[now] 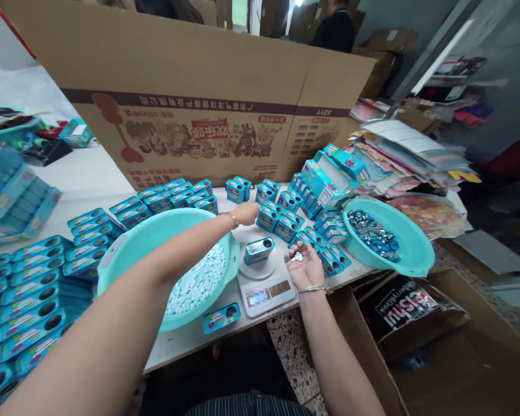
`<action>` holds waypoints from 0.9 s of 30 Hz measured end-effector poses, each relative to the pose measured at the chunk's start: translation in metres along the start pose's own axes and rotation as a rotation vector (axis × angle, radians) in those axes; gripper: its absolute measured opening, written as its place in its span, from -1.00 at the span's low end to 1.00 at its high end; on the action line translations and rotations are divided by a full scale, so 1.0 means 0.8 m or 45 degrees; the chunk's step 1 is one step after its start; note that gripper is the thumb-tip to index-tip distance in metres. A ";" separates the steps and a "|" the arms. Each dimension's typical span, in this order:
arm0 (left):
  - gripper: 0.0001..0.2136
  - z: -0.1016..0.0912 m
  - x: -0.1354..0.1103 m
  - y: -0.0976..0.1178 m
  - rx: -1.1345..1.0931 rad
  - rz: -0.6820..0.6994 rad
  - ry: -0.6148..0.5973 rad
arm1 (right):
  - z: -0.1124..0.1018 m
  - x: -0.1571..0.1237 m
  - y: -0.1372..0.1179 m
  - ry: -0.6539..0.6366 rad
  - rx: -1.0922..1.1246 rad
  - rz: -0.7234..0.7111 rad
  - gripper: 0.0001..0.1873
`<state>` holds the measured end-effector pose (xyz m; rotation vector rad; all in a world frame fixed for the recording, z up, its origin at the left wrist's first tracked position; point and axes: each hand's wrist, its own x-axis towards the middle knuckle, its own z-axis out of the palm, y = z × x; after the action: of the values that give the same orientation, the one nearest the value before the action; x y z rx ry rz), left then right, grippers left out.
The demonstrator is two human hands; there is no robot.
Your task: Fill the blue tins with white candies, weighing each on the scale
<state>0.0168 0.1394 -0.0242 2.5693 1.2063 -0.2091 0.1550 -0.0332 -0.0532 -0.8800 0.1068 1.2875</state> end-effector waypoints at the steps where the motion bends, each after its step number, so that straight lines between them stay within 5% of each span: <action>1: -0.65 -0.013 -0.010 0.010 -0.013 0.010 0.086 | 0.006 -0.002 0.000 0.000 0.026 0.010 -0.75; 6: -0.69 -0.042 -0.075 0.077 -0.191 0.367 0.582 | 0.050 -0.013 0.002 -0.133 0.097 0.035 -0.65; 9: -0.81 -0.031 -0.104 0.096 -0.227 0.548 0.655 | 0.073 -0.016 0.003 -0.165 0.146 0.035 -0.62; 14: -0.70 -0.008 -0.126 0.068 -0.650 0.269 0.814 | 0.086 -0.017 0.006 -0.073 0.104 0.052 -0.63; 19: -0.48 0.029 -0.128 0.047 -0.508 0.132 0.632 | 0.092 -0.011 0.011 -0.036 0.017 -0.065 -0.65; 27: -0.59 0.052 -0.112 0.059 -0.432 0.042 0.450 | 0.092 -0.001 0.027 -0.141 -0.195 -0.304 -0.66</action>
<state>-0.0040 0.0323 -0.0312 2.3803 1.1891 0.4389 0.1068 0.0118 -0.0136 -0.9199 -0.1816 1.1277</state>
